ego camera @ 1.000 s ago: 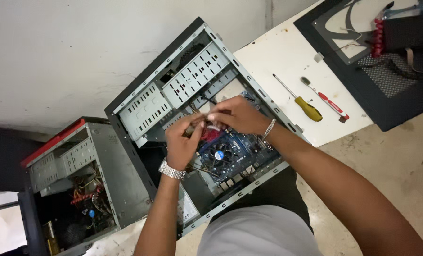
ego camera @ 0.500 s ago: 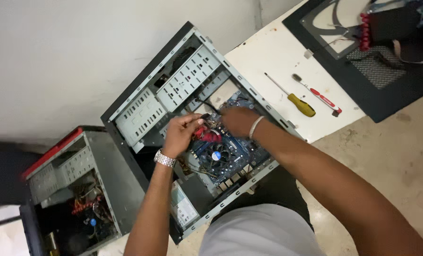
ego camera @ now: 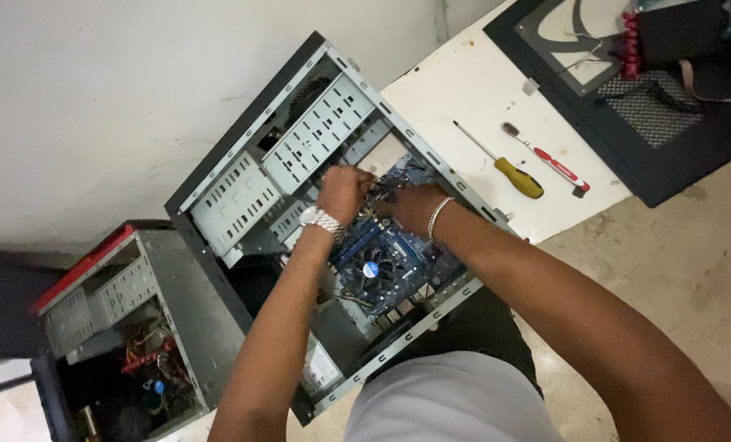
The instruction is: The person works inside an open computer case, connecting various internal cables to the motherboard. They handle red and black wires, plug them into specific ports, and use a screwdriver to secure components within the chassis.
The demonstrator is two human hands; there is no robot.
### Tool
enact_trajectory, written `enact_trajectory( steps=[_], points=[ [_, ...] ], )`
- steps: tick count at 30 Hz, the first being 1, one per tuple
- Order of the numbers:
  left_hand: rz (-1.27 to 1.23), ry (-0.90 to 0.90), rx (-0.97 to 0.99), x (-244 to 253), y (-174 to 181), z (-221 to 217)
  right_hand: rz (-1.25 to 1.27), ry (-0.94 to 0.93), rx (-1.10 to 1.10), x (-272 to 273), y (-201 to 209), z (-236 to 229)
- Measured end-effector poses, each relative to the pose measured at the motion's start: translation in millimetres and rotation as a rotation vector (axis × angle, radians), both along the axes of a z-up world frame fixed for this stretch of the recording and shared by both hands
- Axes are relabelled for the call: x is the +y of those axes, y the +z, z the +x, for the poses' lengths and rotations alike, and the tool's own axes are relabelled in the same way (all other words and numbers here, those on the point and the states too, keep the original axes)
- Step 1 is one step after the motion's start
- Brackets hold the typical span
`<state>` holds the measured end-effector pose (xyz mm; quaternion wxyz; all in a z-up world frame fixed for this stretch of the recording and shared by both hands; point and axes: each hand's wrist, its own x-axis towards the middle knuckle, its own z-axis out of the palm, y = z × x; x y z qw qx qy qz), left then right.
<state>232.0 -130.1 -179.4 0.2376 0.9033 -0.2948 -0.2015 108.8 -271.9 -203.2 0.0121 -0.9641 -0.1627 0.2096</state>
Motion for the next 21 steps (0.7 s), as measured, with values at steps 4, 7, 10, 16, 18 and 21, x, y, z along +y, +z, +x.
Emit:
enact_trajectory(
  steps=[4, 7, 10, 16, 18, 21],
  points=[
    [0.149, -0.148, 0.009, 9, 46, 1, 0.142, -0.077, -0.047, -4, 23, -9],
    [0.054, -0.137, 0.097, 13, 48, 15, -0.038, 0.193, -0.118, -6, 24, -3],
    [0.067, -0.187, 0.099, 4, 64, 12, 0.088, -0.012, -0.013, 7, -2, 7],
    [0.246, -0.223, -0.236, -8, 9, 16, 0.060, -0.059, 0.052, 7, 0, 8],
    [0.202, -0.313, -0.478, 0, -20, 15, 0.128, -0.062, 0.032, 2, 18, 6],
    [0.146, -0.294, -0.476, 6, -11, 4, 0.223, -0.147, 0.085, 0, 12, 4]
  ],
)
